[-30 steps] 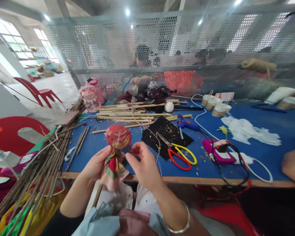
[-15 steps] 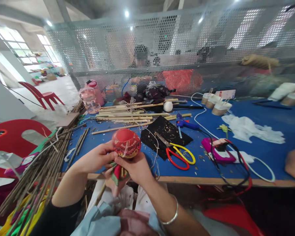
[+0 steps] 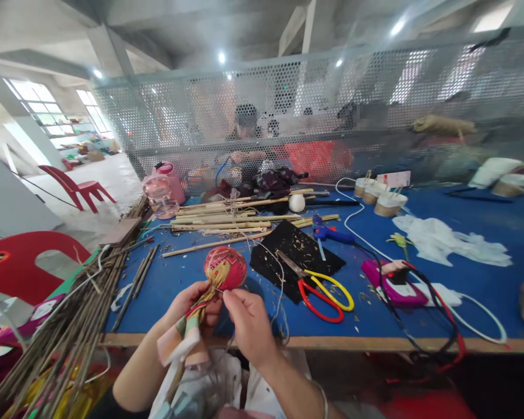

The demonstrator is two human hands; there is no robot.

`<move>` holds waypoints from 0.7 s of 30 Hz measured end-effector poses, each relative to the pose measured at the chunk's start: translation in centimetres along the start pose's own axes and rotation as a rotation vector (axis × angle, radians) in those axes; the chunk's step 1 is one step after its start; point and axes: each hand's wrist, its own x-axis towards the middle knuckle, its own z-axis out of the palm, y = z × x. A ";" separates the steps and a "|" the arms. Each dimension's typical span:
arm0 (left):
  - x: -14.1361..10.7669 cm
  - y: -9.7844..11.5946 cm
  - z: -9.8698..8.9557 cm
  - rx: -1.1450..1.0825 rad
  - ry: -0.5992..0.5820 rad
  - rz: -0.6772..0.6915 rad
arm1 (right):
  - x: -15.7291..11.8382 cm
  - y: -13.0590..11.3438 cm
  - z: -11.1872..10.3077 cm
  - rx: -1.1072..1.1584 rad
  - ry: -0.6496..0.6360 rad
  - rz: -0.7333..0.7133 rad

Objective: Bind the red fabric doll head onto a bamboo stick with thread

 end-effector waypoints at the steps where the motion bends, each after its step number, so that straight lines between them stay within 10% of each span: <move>1: 0.2 -0.2 -0.3 -0.028 -0.046 -0.052 | 0.0 0.0 0.1 -0.040 0.030 -0.021; 4: 0.6 -1.3 -1.1 0.034 0.006 0.123 | -0.2 -0.1 0.3 -0.176 0.068 -0.097; 11: 0.9 -3.7 -1.5 0.685 0.543 0.849 | 0.6 0.3 0.5 -0.485 -0.092 -0.133; 21: 0.5 -2.9 -3.2 0.900 0.717 0.983 | 2.1 -0.5 1.4 -0.688 -0.270 -0.091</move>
